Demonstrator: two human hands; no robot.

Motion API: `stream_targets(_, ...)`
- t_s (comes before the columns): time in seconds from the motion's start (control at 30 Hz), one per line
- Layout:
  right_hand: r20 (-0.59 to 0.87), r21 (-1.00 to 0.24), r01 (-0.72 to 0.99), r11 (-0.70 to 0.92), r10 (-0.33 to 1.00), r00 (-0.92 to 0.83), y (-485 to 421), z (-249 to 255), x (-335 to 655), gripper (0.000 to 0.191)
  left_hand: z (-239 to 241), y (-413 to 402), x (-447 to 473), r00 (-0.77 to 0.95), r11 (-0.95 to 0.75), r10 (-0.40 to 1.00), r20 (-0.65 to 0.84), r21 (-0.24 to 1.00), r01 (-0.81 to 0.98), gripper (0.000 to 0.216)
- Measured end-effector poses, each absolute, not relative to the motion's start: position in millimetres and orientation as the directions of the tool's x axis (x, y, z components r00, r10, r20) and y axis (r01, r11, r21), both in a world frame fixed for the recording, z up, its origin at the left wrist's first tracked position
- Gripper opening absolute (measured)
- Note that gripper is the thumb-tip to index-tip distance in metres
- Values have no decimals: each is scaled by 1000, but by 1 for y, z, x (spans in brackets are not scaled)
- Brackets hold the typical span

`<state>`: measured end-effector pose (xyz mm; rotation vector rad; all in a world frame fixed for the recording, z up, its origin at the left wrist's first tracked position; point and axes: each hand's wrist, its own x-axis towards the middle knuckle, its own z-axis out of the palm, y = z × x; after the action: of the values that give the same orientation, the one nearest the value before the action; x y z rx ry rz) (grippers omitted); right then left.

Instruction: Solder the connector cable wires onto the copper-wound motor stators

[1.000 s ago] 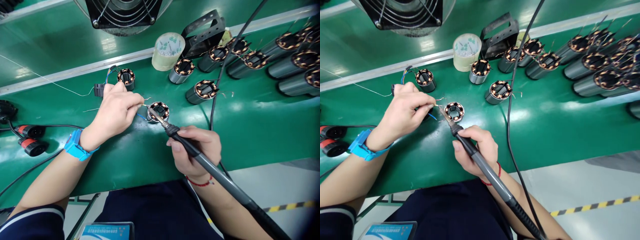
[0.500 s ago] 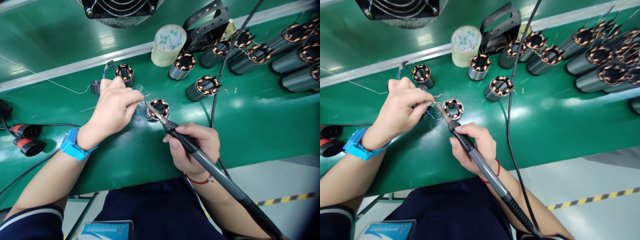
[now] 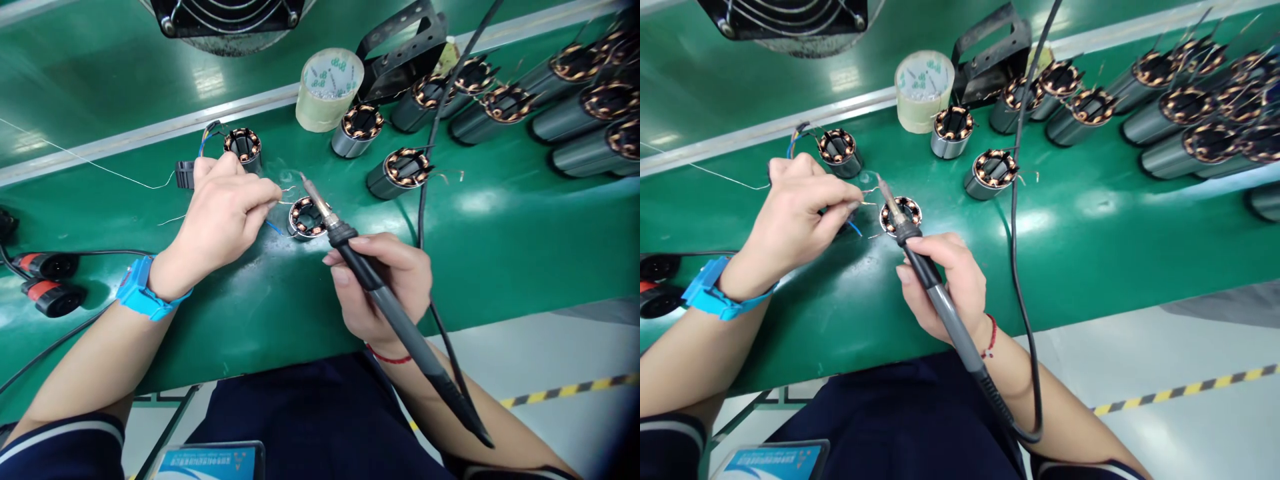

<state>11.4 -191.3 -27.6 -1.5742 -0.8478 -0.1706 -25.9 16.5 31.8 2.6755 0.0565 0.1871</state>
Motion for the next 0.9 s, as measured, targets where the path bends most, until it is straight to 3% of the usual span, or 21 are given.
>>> stream_targets(0.17, 498, -794, 607, -16, 554, 667, -192, -18, 17, 54, 30, 18, -26, 988, -933, 34, 150, 359, -23, 27)
stream_targets(0.33, 446, -743, 664, -84, 678, 584, -183, 12, 39, 40, 26, 20, -26, 972, -965, -4, 234, 255, -65, 27)
stream_targets(0.43, 351, -728, 666, -160, 748, 563, -169, 17, 50, 42, 24, 21, -26, 966, -971, -11, 259, 228, -72, 26)
stream_targets(0.6, 369, -738, 656, -156, 721, 587, -148, -1, 52, 44, 25, 21, -27, 964, -969, -16, 265, 232, -80, 26)
stream_targets(0.73, 431, -745, 647, -161, 624, 652, -148, -9, 44, 46, 29, 19, -28, 975, -957, 21, 221, 286, -44, 23)
stream_targets(0.9, 582, -628, 776, -58, 627, 518, -152, -3, 30, 46, 34, 15, -28, 983, -946, 53, 176, 325, -7, 23)
